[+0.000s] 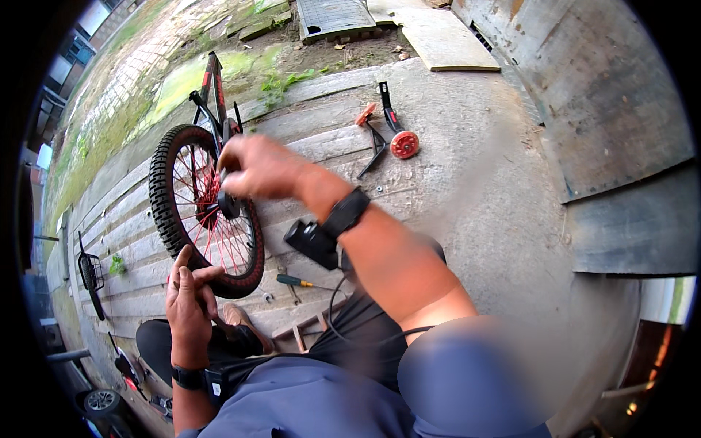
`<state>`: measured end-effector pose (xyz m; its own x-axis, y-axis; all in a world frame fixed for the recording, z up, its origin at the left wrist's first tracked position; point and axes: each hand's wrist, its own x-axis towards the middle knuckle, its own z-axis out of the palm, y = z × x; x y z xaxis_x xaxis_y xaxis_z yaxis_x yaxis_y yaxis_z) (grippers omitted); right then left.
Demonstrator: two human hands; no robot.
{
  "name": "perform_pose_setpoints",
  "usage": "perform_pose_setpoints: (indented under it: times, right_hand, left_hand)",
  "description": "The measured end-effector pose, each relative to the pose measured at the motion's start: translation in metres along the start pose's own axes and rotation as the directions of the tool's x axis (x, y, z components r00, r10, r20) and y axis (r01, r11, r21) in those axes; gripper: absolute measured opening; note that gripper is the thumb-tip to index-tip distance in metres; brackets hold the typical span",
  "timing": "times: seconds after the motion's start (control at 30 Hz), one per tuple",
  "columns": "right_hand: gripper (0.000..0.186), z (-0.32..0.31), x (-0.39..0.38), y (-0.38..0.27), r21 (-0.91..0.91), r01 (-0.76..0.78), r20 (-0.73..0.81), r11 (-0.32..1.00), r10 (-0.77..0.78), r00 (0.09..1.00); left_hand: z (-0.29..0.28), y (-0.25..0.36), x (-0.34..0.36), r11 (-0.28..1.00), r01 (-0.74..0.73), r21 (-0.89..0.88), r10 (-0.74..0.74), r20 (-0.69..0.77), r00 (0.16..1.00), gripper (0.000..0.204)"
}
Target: The person uses a wrench to tighten the axle nuts on the rear wheel of a bicycle. They then use a screwdriver to adjust the chain tension on the rear derailleur. The bicycle is positioned upside down on a concrete surface during the repair.
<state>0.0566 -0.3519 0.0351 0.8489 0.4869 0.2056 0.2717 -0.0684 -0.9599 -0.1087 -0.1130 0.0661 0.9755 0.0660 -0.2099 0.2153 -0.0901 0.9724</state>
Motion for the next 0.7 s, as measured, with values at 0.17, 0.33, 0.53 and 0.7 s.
perform_pose_setpoints:
  times: [0.17, 0.33, 0.53, 0.7]
  right_hand:
    - [0.025, -0.076, -0.022, -0.007, 0.403, -0.104, -0.353, 0.909, 0.259, 0.899]
    - [0.02, -0.107, -0.035, 0.005, 0.561, 0.063, -0.507, 0.826, 0.282, 0.815]
    - [0.019, -0.105, -0.031, 0.009, 0.582, 0.058, -0.491, 0.811, 0.294, 0.82]
    - [0.03, -0.053, -0.023, -0.009, 0.481, -0.016, -0.134, 0.877, 0.092, 0.987]
  left_hand:
    - [-0.01, -0.006, 0.004, 1.0, 0.01, -0.02, -0.01, 0.0, 1.0, 0.047]
    - [-0.023, -0.001, 0.01, 0.998, -0.041, -0.039, 0.037, -0.088, 0.995, 0.045]
    - [-0.058, 0.006, 0.013, 0.981, -0.175, -0.084, 0.148, -0.261, 0.954, 0.045]
    - [-0.051, 0.013, 0.011, 0.946, -0.223, -0.234, 0.146, -0.306, 0.941, 0.047]
